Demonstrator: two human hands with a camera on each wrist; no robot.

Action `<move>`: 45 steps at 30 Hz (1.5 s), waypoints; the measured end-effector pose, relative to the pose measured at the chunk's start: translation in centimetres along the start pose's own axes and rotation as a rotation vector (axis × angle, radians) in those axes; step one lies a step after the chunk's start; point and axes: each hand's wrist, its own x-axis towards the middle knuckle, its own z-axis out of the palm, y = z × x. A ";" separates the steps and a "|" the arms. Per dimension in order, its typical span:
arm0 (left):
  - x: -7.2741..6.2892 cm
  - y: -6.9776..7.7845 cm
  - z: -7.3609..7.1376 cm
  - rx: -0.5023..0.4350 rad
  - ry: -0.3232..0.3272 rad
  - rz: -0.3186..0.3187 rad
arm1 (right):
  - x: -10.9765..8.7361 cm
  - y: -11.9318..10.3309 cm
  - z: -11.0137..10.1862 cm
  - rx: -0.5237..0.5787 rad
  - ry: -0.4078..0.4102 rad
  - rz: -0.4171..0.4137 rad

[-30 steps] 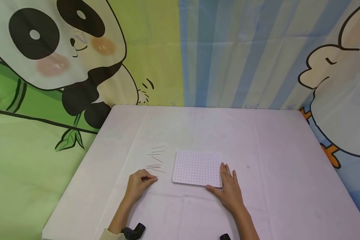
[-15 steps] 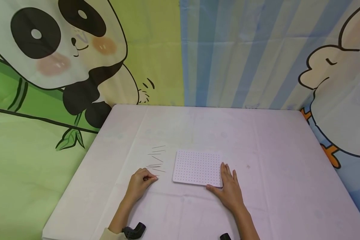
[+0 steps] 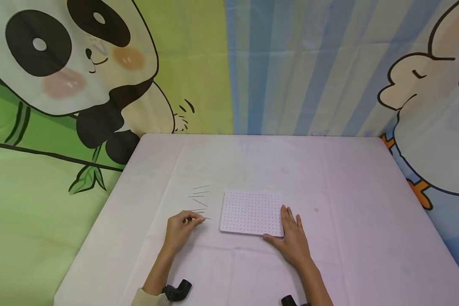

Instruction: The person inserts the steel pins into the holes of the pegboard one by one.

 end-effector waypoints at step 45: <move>0.7 4.8 4.5 -0.380 -0.139 0.134 | 0.1 0.2 0.1 -0.020 0.005 -0.003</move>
